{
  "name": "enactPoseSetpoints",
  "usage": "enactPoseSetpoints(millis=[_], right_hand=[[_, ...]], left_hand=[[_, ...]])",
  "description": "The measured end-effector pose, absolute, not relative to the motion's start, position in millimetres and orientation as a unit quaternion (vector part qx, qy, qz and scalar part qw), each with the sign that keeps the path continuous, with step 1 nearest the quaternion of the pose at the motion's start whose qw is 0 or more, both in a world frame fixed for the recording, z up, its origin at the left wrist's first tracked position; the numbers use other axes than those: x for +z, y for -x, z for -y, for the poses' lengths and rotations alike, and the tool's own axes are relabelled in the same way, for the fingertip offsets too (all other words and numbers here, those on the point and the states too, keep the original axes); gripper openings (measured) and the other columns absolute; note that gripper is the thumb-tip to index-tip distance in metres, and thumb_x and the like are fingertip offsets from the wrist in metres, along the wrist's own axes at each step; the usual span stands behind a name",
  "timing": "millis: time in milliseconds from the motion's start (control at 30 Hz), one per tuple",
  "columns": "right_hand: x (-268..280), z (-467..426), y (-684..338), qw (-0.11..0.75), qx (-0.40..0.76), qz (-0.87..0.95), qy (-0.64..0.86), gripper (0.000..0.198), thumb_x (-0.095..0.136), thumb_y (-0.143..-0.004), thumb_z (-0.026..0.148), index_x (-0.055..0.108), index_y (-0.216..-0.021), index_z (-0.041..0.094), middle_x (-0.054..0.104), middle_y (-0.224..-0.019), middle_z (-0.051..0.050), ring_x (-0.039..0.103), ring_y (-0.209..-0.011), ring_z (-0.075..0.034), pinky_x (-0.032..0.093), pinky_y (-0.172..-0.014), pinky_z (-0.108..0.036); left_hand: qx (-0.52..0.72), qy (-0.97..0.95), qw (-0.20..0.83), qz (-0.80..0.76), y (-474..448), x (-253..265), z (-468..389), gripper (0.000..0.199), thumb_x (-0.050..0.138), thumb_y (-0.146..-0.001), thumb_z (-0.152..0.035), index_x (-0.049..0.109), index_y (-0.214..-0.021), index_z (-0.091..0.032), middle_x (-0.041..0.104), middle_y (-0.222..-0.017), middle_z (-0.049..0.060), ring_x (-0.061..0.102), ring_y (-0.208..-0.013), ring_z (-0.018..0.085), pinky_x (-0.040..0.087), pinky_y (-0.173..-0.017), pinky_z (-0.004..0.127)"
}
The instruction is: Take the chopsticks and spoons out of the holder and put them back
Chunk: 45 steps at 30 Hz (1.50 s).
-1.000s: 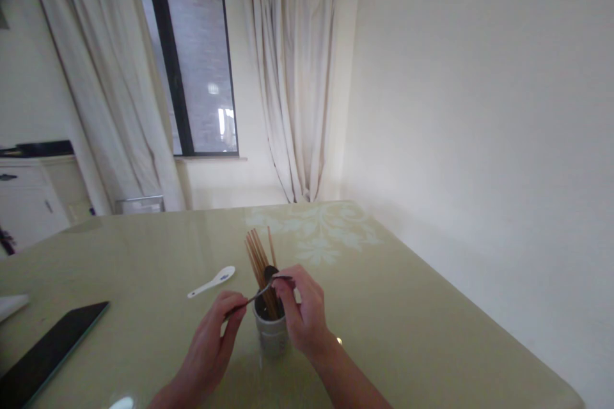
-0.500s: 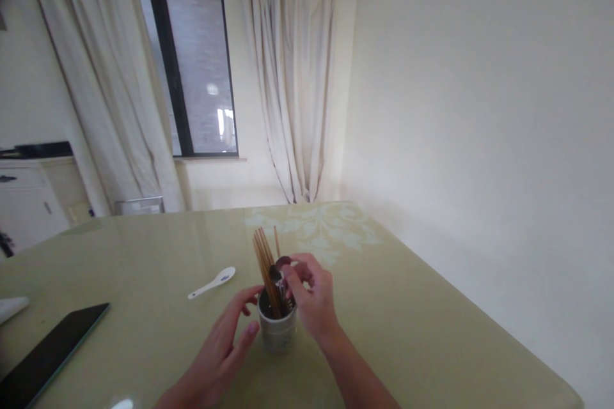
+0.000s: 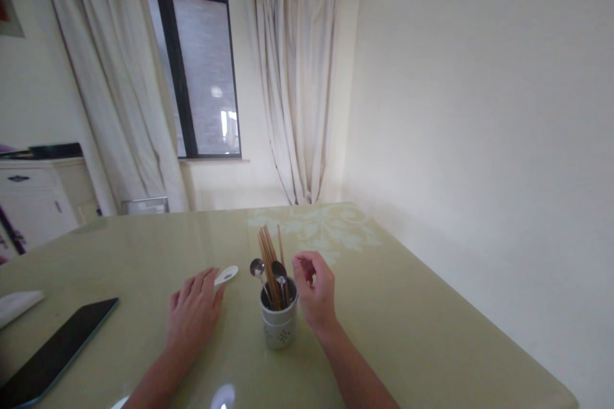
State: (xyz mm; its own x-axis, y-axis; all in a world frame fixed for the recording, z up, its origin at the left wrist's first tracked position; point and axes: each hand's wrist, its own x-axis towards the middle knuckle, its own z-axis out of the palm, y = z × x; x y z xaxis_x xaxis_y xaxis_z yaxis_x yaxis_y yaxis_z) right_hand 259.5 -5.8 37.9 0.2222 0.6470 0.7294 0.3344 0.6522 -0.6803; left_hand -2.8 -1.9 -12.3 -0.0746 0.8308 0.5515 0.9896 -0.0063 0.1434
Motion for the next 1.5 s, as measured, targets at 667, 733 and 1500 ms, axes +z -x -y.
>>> enactPoseSetpoints(millis=[667, 733, 1500], right_hand=[[30, 37, -245, 0.637, 0.062, 0.731, 0.238, 0.058, 0.043, -0.107, 0.065, 0.062, -0.142, 0.022, 0.069, -0.083, -0.004, 0.062, -0.064, -0.020, 0.051, -0.060, -0.031], [29, 43, -241, 0.641, 0.090, 0.721, 0.246, 0.051, 0.046, -0.108, 0.060, 0.063, -0.138, 0.024, 0.069, -0.085, -0.005, 0.063, -0.065, -0.020, 0.052, -0.061, -0.031], [39, 14, -261, 0.702, 0.171, 0.597, 0.347, 0.023, 0.058, -0.107, 0.041, 0.066, -0.115, 0.022, 0.076, -0.083, -0.004, 0.070, -0.066, -0.018, 0.058, -0.059, -0.027]], left_hand=[[-0.543, 0.729, 0.293, 0.295, -10, -1, 34, 0.028, 0.056, -0.101, -0.008, 0.069, -0.123, -0.021, 0.071, -0.108, 0.008, 0.070, -0.100, 0.018, 0.057, -0.093, 0.029], [-0.500, 0.781, 0.286, 0.240, -21, -5, 44, 0.038, 0.053, -0.101, -0.005, 0.068, -0.132, -0.022, 0.073, -0.110, 0.008, 0.071, -0.104, 0.019, 0.057, -0.096, 0.031], [-0.519, 0.735, -0.130, 0.416, -55, -32, 37, 0.044, 0.056, -0.104, -0.045, 0.039, -0.138, -0.024, 0.047, -0.139, 0.017, 0.059, -0.116, 0.027, 0.058, -0.100, 0.049]])
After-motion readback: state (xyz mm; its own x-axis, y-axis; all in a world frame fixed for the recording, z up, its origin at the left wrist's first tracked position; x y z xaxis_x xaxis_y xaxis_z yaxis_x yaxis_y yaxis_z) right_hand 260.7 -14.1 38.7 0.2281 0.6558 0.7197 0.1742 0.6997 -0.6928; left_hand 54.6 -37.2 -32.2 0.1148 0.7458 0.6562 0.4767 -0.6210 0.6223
